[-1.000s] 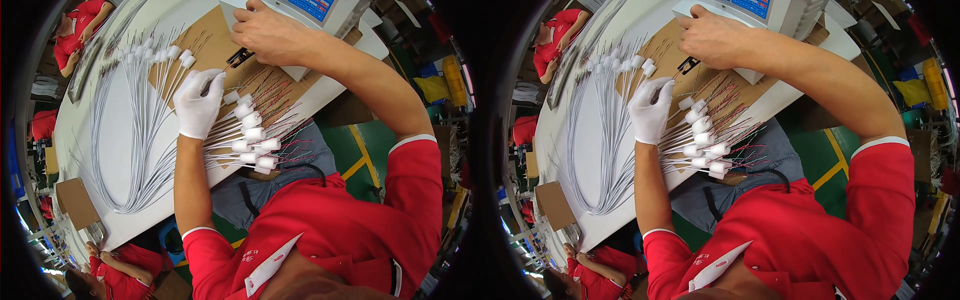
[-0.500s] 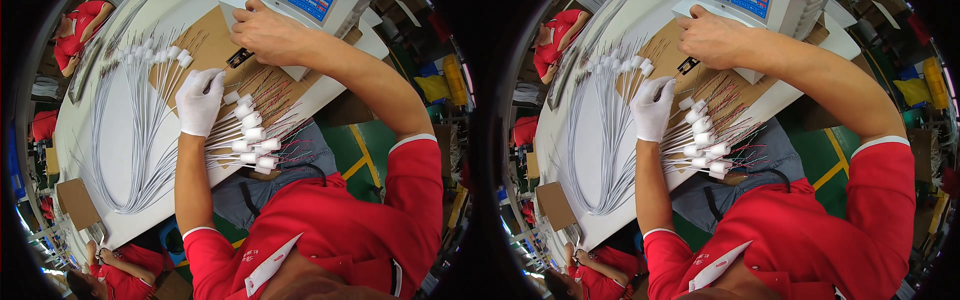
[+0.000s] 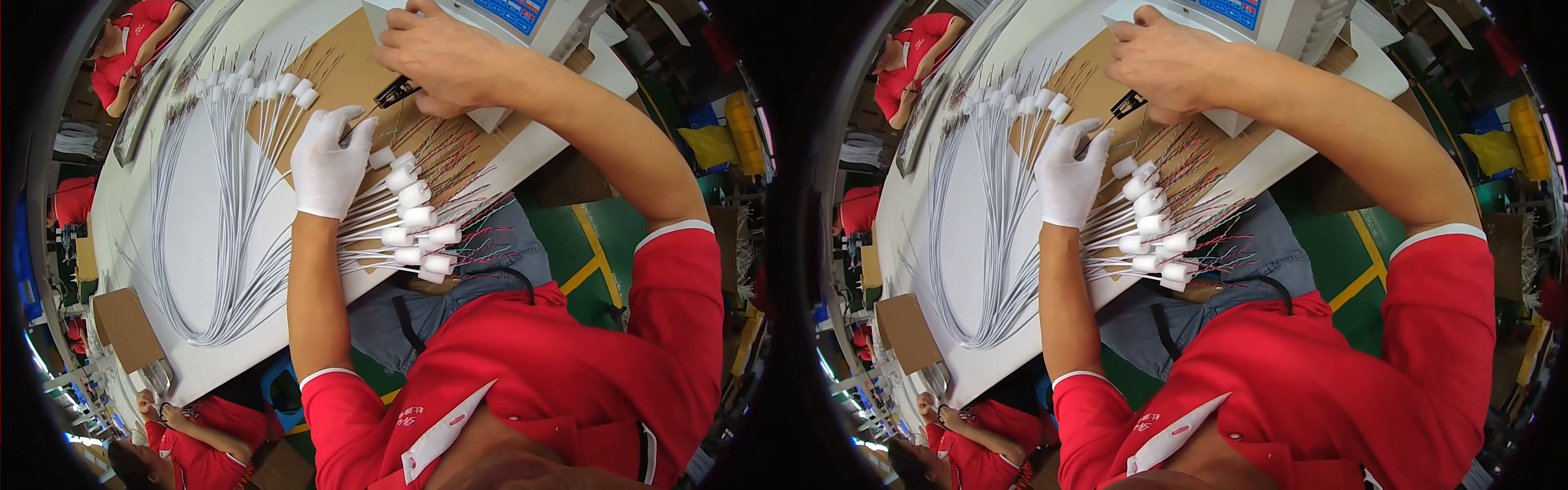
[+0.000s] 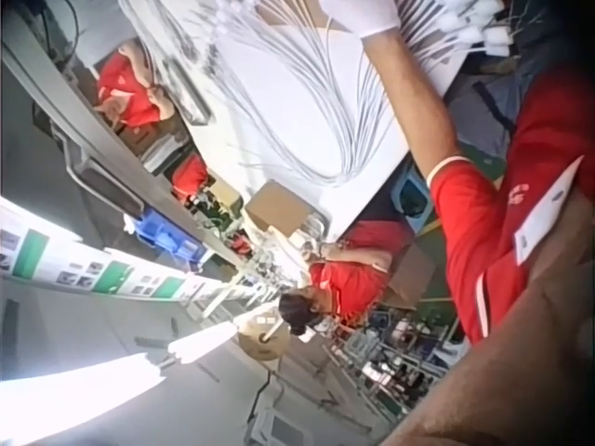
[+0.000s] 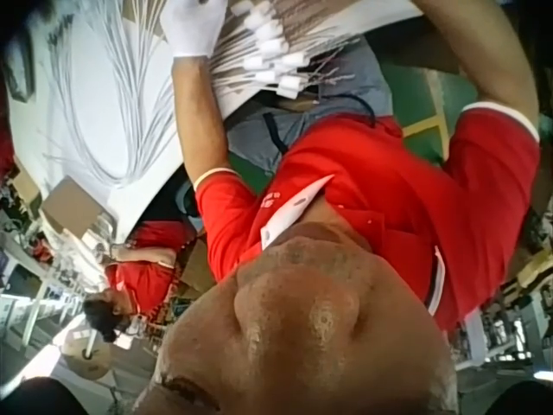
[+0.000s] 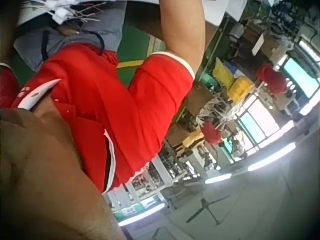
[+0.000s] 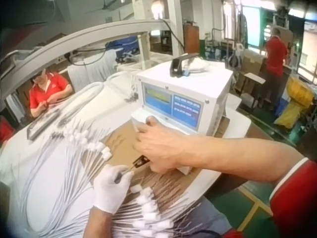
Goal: Organizing and assembling electronic cables with white connectors using a handheld crimping or cutting tool at a factory workbench.
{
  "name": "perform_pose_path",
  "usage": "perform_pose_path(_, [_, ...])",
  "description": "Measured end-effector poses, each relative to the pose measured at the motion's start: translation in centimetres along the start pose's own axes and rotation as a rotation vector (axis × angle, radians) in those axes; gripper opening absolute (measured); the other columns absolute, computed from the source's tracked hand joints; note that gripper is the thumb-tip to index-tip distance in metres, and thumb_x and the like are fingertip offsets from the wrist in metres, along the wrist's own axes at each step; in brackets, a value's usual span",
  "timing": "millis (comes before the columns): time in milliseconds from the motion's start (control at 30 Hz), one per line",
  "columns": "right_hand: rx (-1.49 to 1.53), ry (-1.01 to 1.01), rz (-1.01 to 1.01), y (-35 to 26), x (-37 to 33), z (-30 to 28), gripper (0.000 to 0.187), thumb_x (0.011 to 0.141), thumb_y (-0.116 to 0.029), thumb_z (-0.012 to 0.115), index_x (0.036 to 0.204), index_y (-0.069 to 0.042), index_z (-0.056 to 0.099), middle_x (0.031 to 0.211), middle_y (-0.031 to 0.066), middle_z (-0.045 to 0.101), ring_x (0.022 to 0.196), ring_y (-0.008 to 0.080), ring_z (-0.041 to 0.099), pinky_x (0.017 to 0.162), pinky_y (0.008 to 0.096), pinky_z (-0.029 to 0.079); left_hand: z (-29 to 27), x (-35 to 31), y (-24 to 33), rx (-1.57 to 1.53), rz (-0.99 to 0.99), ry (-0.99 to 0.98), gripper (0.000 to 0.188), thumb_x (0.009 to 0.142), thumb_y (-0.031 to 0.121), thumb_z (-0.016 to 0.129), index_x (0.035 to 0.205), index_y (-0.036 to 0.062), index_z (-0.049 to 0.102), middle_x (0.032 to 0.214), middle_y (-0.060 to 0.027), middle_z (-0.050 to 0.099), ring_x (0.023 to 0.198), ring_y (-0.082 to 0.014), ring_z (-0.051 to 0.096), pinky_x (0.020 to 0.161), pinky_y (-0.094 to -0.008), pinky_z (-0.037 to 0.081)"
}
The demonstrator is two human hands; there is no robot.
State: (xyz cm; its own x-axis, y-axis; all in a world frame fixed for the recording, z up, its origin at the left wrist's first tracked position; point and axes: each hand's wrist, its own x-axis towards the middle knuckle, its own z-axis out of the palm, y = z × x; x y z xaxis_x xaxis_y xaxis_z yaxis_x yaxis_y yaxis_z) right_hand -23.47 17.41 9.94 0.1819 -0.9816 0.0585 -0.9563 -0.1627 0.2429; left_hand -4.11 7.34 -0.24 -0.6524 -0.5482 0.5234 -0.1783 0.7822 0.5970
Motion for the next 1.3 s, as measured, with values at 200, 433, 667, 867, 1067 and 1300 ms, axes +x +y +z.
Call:
perform_pose_path(200, [0.134,0.237,0.063,0.5,-0.6,1.0,0.035,0.069,-0.022,0.067,0.096,0.0,0.064,0.099,0.0187,0.065,0.106,0.035,0.056,0.1,0.0489,0.037,-0.6,0.0,0.8,0.127,-0.051,-0.078,0.027,0.087,0.024,0.08,0.107,0.0078,0.074,0.087,-0.0097,0.064,0.074,-0.0261,0.066,0.07,-0.0388,0.054])
perform_pose_path(433, [0.187,0.34,0.055,0.6,-0.7,1.4,0.038,0.069,-0.024,0.067,0.1,-0.001,0.061,0.1,0.0198,0.064,0.105,0.0357,0.055,0.099,0.0497,0.037,-0.7,0.0,1.0,0.155,-0.069,-0.093,0.03,0.087,0.024,0.079,0.111,0.0079,0.072,0.089,-0.01,0.064,0.075,-0.0262,0.066,0.07,-0.0391,0.054])
perform_pose_path(667, [0.182,0.254,0.056,0.3,-0.7,0.8,0.039,0.07,-0.026,0.068,0.098,0.0,0.063,0.1,0.0197,0.064,0.105,0.0351,0.055,0.1,0.049,0.037,-0.3,0.0,1.2,0.138,-0.049,-0.085,0.033,0.085,0.019,0.082,0.114,0.0041,0.073,0.08,-0.0084,0.06,0.069,-0.0202,0.059,0.068,-0.0356,0.051])
perform_pose_path(867, [0.104,0.174,0.071,0.0,-0.4,0.4,0.041,0.069,-0.028,0.069,0.097,0.001,0.064,0.099,0.0195,0.065,0.105,0.0343,0.056,0.1,0.0487,0.037,-0.5,0.1,1.0,0.109,-0.053,-0.163,0.037,0.089,0.025,0.078,0.119,0.005,0.07,0.095,-0.0122,0.064,0.079,-0.0251,0.066,0.076,-0.0378,0.054])
perform_pose_path(1067, [-0.378,0.403,0.031,-1.1,-1.4,1.0,0.041,0.068,-0.029,0.07,0.096,0.001,0.066,0.1,0.0199,0.065,0.104,0.0334,0.057,0.1,0.0487,0.037,-3.5,-0.1,-0.1,-0.05,-0.154,-0.305,0.035,0.091,0.027,0.075,0.117,0.0044,0.071,0.098,-0.0147,0.066,0.086,-0.029,0.068,0.08,-0.0393,0.055])
perform_pose_path(1300, [-0.222,0.139,-0.022,0.0,-0.3,1.2,0.02,0.075,-0.015,0.068,0.09,-0.002,0.068,0.094,0.0138,0.067,0.104,0.0299,0.057,0.099,0.0467,0.037,-4.6,-0.2,-0.9,0.164,0.045,-0.408,0.03,0.09,0.018,0.076,0.114,0.0014,0.073,0.095,-0.0116,0.065,0.082,-0.0213,0.063,0.077,-0.0316,0.052])
